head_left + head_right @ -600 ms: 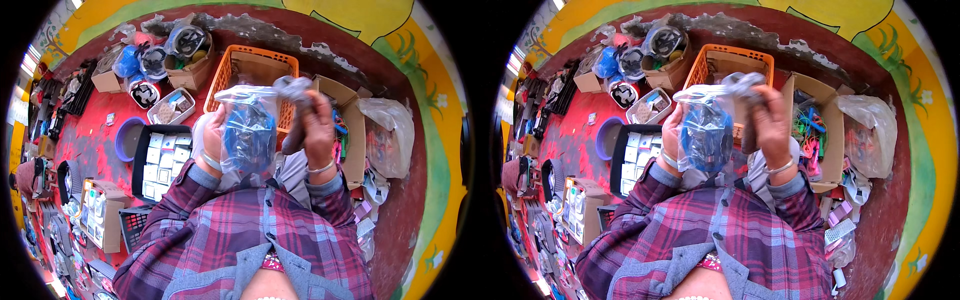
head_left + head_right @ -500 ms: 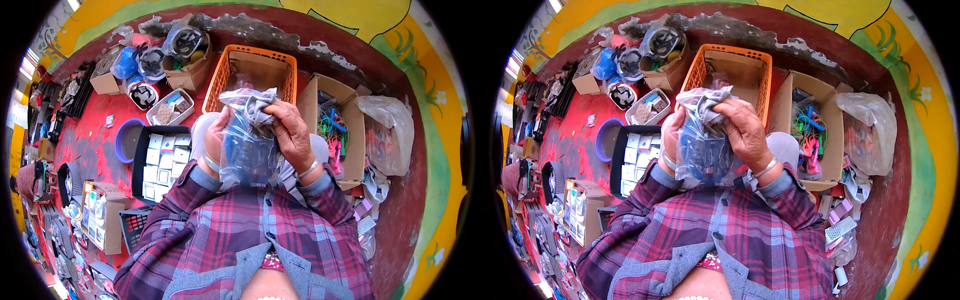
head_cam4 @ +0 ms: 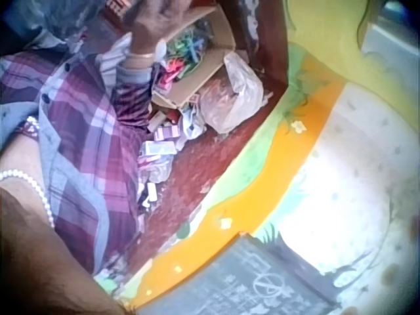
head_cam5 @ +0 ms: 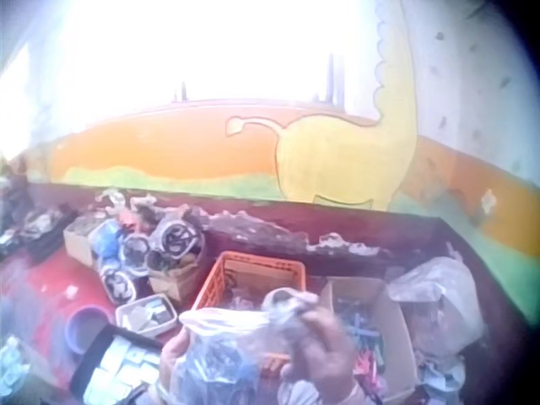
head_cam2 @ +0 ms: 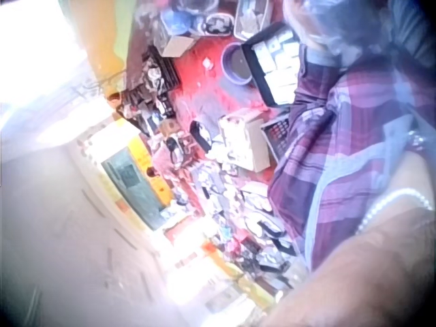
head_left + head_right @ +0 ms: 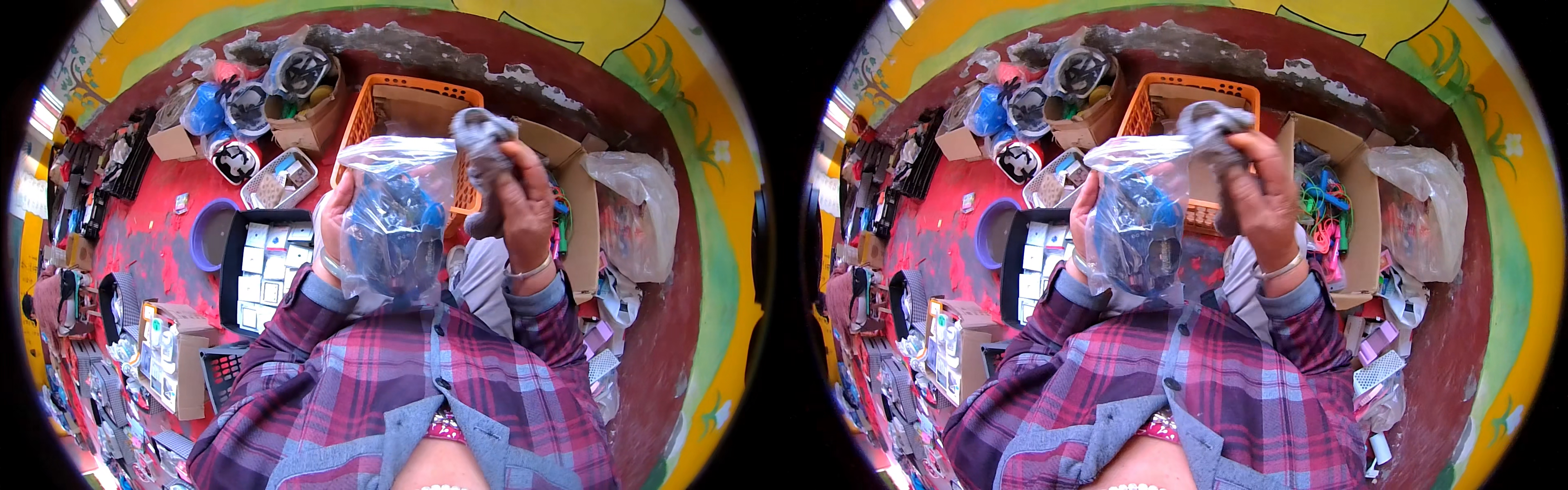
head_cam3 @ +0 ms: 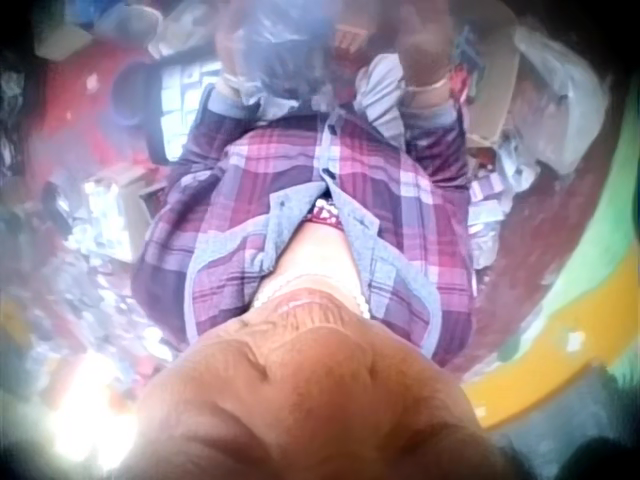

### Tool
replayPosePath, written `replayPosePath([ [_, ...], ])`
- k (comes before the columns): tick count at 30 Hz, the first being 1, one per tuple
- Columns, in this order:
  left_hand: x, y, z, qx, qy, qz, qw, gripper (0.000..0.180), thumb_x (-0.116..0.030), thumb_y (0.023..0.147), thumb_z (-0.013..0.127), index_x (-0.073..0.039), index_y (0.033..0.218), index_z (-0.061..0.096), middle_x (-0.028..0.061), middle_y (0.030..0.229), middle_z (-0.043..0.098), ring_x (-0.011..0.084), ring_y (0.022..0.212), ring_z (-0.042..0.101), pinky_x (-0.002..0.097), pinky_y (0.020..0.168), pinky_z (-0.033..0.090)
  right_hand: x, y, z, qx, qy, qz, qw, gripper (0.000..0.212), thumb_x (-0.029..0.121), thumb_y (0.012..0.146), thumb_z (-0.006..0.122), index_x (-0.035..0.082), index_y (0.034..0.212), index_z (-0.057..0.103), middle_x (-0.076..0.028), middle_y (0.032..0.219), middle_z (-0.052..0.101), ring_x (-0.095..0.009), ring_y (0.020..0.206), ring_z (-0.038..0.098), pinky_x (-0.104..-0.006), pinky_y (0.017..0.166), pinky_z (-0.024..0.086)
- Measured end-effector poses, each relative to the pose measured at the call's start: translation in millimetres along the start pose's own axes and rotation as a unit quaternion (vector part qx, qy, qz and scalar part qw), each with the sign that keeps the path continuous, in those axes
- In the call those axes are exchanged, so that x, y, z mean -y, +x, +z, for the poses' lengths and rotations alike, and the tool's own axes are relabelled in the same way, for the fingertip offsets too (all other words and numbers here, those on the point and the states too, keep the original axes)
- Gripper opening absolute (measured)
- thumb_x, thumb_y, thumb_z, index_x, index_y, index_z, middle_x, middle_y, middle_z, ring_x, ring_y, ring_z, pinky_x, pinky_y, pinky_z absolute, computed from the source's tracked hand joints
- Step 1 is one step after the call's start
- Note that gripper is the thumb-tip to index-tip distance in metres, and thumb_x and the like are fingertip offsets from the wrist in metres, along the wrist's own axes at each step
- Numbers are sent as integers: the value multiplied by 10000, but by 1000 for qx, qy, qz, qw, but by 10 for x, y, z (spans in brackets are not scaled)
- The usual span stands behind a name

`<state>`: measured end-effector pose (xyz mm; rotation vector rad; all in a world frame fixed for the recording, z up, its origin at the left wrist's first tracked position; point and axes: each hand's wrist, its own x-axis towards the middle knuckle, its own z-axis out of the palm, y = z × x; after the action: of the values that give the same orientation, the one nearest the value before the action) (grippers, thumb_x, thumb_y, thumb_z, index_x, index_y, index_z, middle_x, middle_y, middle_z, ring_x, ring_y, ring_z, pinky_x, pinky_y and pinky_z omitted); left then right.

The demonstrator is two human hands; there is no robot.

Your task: The person cleans a jump rope by wiping its blue handles and red cord with a cloth, handling one handle at a time and then the cord while sitting on the floor near several containers.

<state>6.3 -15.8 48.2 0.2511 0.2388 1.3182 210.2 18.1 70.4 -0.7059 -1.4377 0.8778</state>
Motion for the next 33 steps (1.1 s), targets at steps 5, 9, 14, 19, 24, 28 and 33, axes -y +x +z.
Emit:
replayPosePath([
  [5, 89, 15, -79, 87, -16, 54, 995, 464, -316, 998, 295, 11, 1304, 416, 149, 1218, 555, 266, 1053, 591, 399, 917, 488, -137, -39, 190, 110, -133, -102, 980, 221, -13, 818, 591, 15, 1031, 639, -132, 1075, 599, -239, 994, 584, -288, 844, 457],
  [9, 56, 43, -231, 70, -35, 15, 997, 408, -268, 1004, 300, 0, 1271, 452, 136, 1160, 588, 246, 1043, 597, 371, 903, 502, -364, -107, 125, 105, -95, -36, 989, 220, -17, 827, 587, 11, 1039, 641, -124, 1022, 621, -246, 939, 606, -288, 819, 472],
  [14, 39, 110, -281, 57, -78, -14, 995, 502, -377, 987, 283, -3, 1273, 454, 176, 1217, 552, 299, 1100, 557, 437, 963, 438, -340, -3, -65, 24, 72, 153, 985, 197, 43, 939, 490, -6, 1104, 586, -35, 986, 620, -67, 889, 555, -193, 751, 455],
  [19, 163, 292, -403, 71, -80, -16, 994, 473, -363, 986, 288, -8, 1221, 495, 156, 1133, 598, 287, 1023, 593, 420, 935, 456, -324, -38, 183, 134, -147, -35, 979, 207, 14, 852, 567, 27, 1053, 616, -114, 1074, 610, -221, 958, 586, -304, 870, 445],
  [24, 181, 385, -548, 97, -79, 8, 992, 478, -361, 983, 283, 0, 1214, 496, 142, 1136, 596, 258, 1026, 583, 381, 942, 444, -241, -177, 451, 166, -228, -137, 950, 219, -10, 761, 574, 34, 968, 632, -142, 982, 644, -309, 934, 585, -371, 849, 454],
  [28, 67, 419, -695, 164, -120, -2, 979, 520, -392, 967, 270, 4, 1230, 481, 151, 1147, 587, 301, 1032, 583, 412, 940, 449, -159, -258, 553, 212, -254, -200, 922, 267, -15, 720, 572, 40, 976, 628, -131, 992, 637, -303, 924, 590, -367, 824, 474],
  [33, 33, 416, -508, -96, -46, 51, 993, 422, -353, 963, 334, -24, 1075, 572, 104, 980, 649, 255, 890, 624, 385, 883, 469, -144, -448, 593, 244, -234, -224, 914, 294, 6, 716, 589, 52, 1004, 625, -106, 1006, 629, -290, 919, 591, -346, 800, 492],
])
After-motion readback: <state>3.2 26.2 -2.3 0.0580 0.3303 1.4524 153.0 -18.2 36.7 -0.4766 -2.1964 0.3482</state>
